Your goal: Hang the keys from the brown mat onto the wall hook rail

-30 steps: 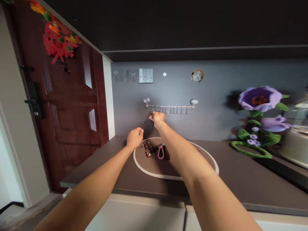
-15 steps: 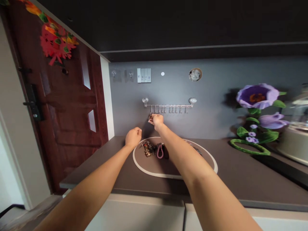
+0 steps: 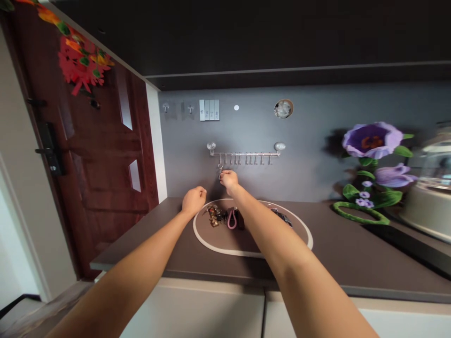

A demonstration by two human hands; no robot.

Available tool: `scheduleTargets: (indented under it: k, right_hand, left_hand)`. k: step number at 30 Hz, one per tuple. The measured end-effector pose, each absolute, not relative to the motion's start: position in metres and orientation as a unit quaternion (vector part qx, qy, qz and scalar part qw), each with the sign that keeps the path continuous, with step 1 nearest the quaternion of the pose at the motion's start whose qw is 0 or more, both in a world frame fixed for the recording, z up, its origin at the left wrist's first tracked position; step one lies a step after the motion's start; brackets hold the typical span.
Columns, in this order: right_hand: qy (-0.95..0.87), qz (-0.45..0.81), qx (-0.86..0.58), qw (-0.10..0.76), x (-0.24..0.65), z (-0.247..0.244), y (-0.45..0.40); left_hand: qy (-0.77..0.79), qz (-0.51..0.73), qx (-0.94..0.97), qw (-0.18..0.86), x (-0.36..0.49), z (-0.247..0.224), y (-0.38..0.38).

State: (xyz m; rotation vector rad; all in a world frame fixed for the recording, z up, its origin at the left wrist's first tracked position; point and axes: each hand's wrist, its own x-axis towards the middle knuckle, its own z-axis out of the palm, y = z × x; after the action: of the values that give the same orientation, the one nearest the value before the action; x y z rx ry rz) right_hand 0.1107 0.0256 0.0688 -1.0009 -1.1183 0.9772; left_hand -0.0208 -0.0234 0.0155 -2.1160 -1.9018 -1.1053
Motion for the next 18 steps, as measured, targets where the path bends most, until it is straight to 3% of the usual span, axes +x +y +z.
scheduleTargets:
  k: [7, 18]
  right_hand:
    - [-0.527, 0.389, -0.455, 0.604, 0.115, 0.057, -0.003]
    - [-0.758, 0.084, -0.503, 0.406, 0.139, 0.019, -0.039]
  left_hand:
    - [-0.6, -0.379, -0.704, -0.008, -0.024, 0.017, -0.025]
    - [-0.547, -0.342, -0.76, -0.081, -0.029, 0.013, -0.019]
